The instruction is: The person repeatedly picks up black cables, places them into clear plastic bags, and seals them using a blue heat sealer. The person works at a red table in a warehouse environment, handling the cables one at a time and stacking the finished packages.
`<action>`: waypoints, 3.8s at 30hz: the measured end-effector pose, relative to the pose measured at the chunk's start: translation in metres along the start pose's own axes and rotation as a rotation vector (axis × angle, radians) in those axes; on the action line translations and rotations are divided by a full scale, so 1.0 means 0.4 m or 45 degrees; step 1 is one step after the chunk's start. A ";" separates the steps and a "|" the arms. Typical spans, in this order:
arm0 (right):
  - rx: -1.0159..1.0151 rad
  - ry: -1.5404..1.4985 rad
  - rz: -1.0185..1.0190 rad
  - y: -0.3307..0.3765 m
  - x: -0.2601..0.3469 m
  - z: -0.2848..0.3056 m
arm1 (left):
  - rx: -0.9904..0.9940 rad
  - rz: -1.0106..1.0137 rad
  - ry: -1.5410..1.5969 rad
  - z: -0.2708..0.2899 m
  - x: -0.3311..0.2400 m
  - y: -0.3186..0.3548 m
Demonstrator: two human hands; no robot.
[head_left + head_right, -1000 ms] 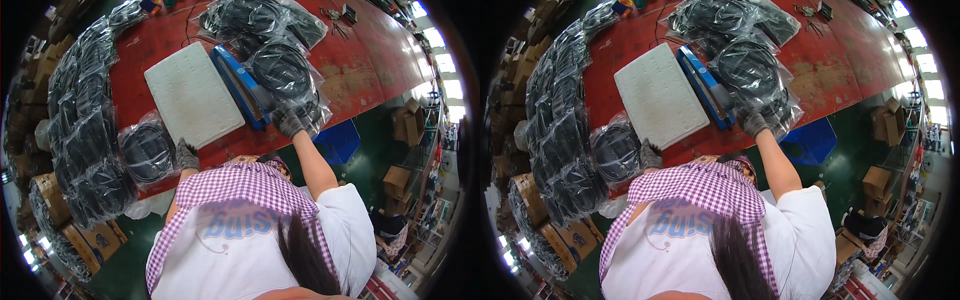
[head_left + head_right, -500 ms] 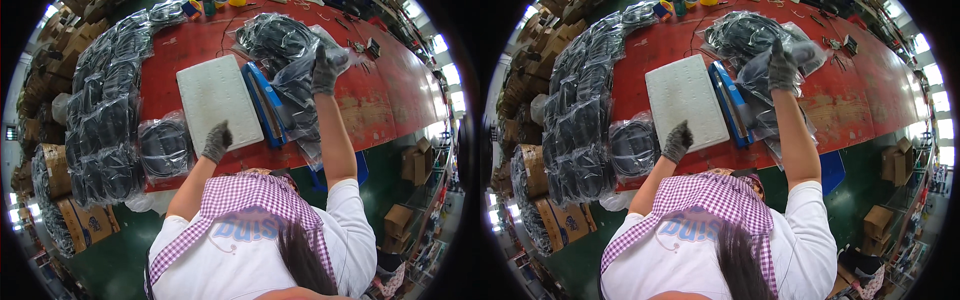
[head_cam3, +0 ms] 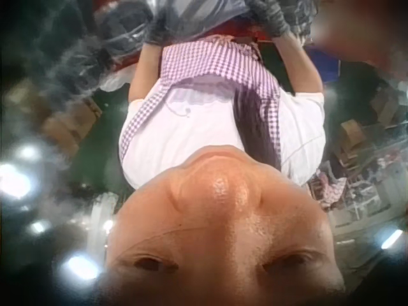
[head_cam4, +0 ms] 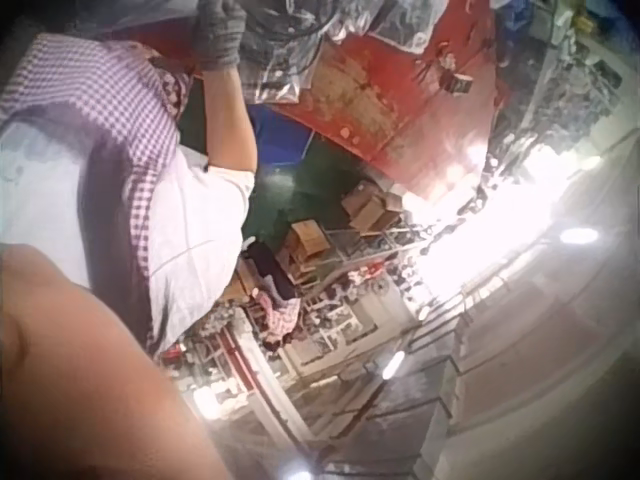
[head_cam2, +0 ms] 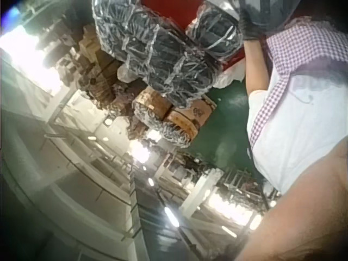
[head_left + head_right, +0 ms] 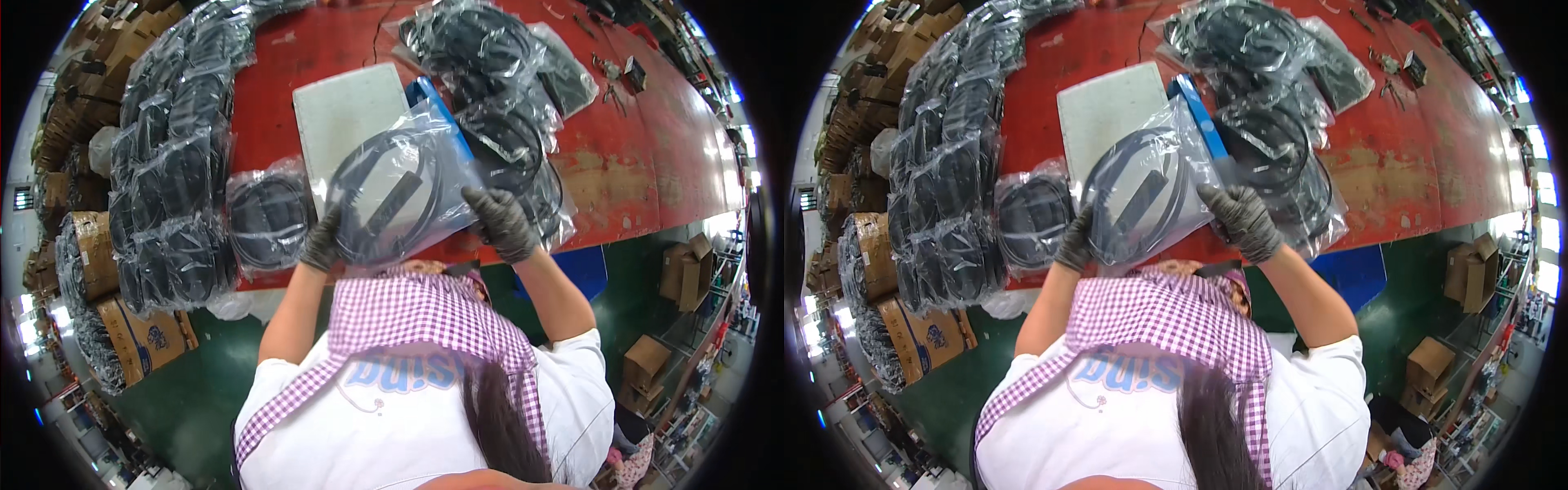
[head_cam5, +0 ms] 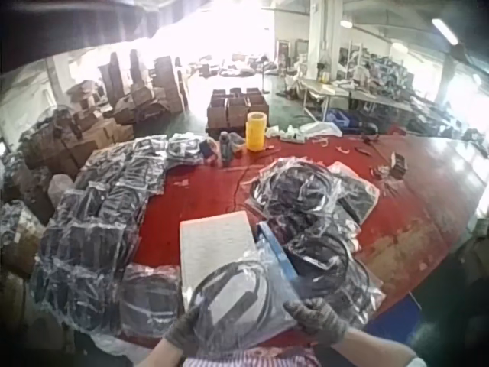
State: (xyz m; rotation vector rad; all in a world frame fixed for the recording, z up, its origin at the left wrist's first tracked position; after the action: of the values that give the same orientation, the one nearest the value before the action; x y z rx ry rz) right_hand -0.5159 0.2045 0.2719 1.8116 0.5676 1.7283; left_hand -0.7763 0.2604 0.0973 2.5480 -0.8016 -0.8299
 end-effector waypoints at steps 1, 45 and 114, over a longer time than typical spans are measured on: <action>0.012 0.024 -0.140 -0.046 -0.129 0.011 | -0.131 0.039 -0.034 0.086 0.006 -0.010; -0.867 1.224 0.989 -0.289 -0.223 0.037 | -0.518 -0.049 -1.586 0.111 -0.005 -0.193; -0.162 0.609 1.060 -0.160 0.425 0.396 | 0.158 -0.524 -1.215 0.172 -0.316 -0.162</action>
State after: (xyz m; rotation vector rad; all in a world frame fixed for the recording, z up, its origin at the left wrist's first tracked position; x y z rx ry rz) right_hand -0.3406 0.3460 0.3570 1.6437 -0.1830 2.7067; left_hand -0.8773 0.3781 0.0678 2.3688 -0.5460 -2.2664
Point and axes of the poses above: each hand's wrist, its own y-axis away from the middle knuckle, its own z-axis out of the back of the hand, x = y × z, the point moved 8 cm from there along -y, towards the middle knuckle, and after that the axes turned 12 degrees about -z, right-handed, at the moved point
